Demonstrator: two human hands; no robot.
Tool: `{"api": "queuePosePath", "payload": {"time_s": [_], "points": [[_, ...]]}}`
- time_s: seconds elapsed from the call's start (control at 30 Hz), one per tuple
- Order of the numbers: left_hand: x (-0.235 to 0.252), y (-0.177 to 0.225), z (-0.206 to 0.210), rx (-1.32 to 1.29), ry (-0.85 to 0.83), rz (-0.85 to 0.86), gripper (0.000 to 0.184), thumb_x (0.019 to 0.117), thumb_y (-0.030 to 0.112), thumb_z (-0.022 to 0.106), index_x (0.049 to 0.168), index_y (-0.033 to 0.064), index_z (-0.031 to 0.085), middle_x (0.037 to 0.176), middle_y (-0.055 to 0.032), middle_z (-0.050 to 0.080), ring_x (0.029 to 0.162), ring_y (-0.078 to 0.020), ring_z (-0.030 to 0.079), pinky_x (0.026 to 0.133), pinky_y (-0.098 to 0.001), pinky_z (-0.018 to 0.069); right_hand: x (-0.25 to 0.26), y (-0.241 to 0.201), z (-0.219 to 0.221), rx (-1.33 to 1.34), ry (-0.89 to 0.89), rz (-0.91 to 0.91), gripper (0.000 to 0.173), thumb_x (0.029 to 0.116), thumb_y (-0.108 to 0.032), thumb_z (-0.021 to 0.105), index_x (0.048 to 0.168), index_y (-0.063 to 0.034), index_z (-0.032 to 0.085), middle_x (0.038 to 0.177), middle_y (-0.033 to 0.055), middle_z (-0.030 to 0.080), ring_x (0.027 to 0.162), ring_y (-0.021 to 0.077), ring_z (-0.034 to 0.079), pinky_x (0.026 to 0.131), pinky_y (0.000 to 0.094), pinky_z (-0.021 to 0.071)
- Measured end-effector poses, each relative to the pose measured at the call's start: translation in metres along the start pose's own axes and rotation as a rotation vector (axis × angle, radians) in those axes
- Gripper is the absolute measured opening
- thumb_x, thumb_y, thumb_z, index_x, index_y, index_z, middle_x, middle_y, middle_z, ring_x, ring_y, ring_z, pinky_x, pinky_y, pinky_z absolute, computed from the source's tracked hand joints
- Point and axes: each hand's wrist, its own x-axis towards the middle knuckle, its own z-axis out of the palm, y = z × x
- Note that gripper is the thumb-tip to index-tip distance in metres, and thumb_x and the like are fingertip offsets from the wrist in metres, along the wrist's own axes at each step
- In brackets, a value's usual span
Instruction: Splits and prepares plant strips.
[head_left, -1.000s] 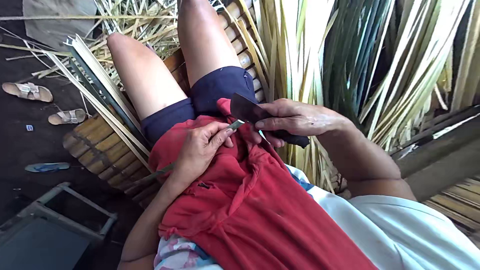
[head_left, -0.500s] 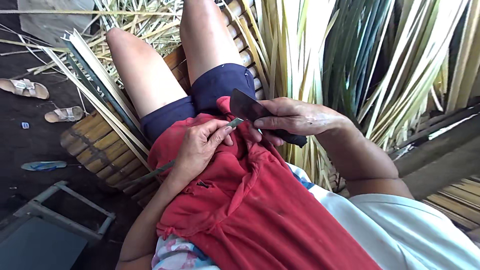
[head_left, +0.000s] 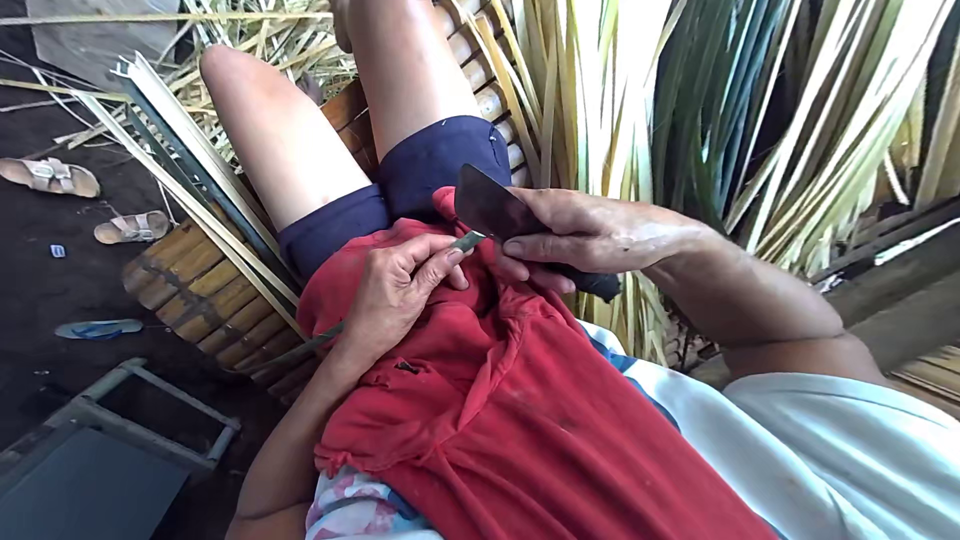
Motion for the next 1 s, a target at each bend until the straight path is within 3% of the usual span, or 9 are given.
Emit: {"api": "queuePosePath", "payload": {"time_s": [0.2,0.3,0.43,0.47,0.53,0.63,0.77,0.9,1.0], "points": [[0.001,0.0,0.01,0.085,0.105,0.014,0.01,0.1009,0.01,0.063,0.095,0.0051,0.07,0.072,0.0,0.067,0.054,-0.0041,0.056,0.047,-0.0176,0.0462,0.011,0.012,0.023,-0.11,0.146,-0.058,0.022,0.1051,-0.008,0.05,0.124,-0.0026,0.042,0.081,0.0024,0.064,0.054,0.007,0.061,0.048,0.0226,0.0563],[0.007,0.001,0.013,0.136,0.146,0.033,0.007,0.0984,0.011,0.068,0.103,0.0061,0.069,0.075,-0.0007,0.065,0.056,-0.005,0.056,0.049,-0.0192,0.0478,0.008,0.01,0.014,-0.461,0.287,-0.092,0.031,0.1034,-0.032,0.057,0.12,-0.0063,0.05,0.083,-0.0043,0.061,0.072,-0.0011,0.061,0.063,0.0182,0.0532],[0.048,0.013,-0.023,0.015,-0.325,0.2,0.048,0.1069,0.041,0.051,0.133,0.0016,0.062,0.103,-0.0024,0.072,0.084,-0.0052,0.067,0.076,-0.0235,0.058,-0.008,0.005,0.005,-0.411,0.626,-0.272,0.024,0.0979,-0.031,0.066,0.086,-0.0095,0.067,0.063,-0.0007,0.063,0.049,0.0077,0.059,0.042,0.025,0.0511],[0.065,0.015,-0.025,-0.058,-0.36,0.307,0.06,0.1073,0.052,0.04,0.121,0.0008,0.068,0.098,-0.0016,0.073,0.086,-0.004,0.067,0.078,-0.0233,0.0578,-0.013,-0.002,0.004,-0.375,0.646,-0.338,0.022,0.094,-0.028,0.07,0.084,-0.0085,0.07,0.065,-0.001,0.065,0.052,0.0067,0.061,0.046,0.0242,0.0527],[0.101,0.02,-0.009,-0.204,-0.264,0.376,0.063,0.1038,0.064,0.031,0.097,0.0163,0.071,0.086,0.0079,0.07,0.082,0.0002,0.066,0.074,-0.0212,0.0562,-0.017,-0.011,0.005,-0.401,0.727,-0.496,0.021,0.0902,-0.026,0.076,0.085,-0.0051,0.072,0.073,-0.0015,0.068,0.061,0.0039,0.063,0.054,0.0216,0.0557],[0.143,0.032,0.022,-0.388,-0.256,0.303,0.048,0.1048,0.061,0.034,0.107,0.0298,0.071,0.097,0.0156,0.069,0.088,0.0052,0.064,0.079,-0.0171,0.0543,-0.009,-0.01,0.0,-0.584,1.104,-0.686,0.025,0.0896,-0.025,0.075,0.081,-0.0031,0.069,0.071,-0.001,0.064,0.061,0.0021,0.06,0.055,0.0199,0.053],[0.176,0.045,0.038,-0.421,-0.457,0.237,0.05,0.107,0.06,0.028,0.114,0.0269,0.064,0.11,0.0101,0.064,0.096,0.0009,0.061,0.079,-0.0178,0.0521,-0.004,-0.002,-0.015,-0.715,1.356,-0.738,0.022,0.0889,-0.021,0.076,0.083,-0.0007,0.071,0.075,0.0023,0.065,0.066,0.0048,0.06,0.059,0.0222,0.0533],[0.177,0.053,0.062,-0.594,-0.102,0.029,0.052,0.1075,0.058,0.029,0.097,0.0248,0.067,0.09,0.0077,0.065,0.08,-0.0021,0.062,0.067,-0.0201,0.0517,-0.005,0.006,-0.028,-0.627,1.365,-0.706,0.023,0.091,-0.024,0.074,0.082,-0.0032,0.069,0.071,0.0002,0.062,0.061,0.0037,0.058,0.055,0.0219,0.0511],[0.191,0.041,0.065,-0.73,0.335,-0.065,0.056,0.1091,0.055,0.015,0.077,0.0237,0.049,0.065,0.0085,0.054,0.064,-0.0055,0.058,0.065,-0.0257,0.0531,-0.003,0.022,-0.03,-0.556,1.359,-0.664,0.026,0.093,-0.026,0.073,0.083,-0.0021,0.068,0.072,0.0025,0.065,0.062,0.0058,0.061,0.057,0.0244,0.0538]]}}
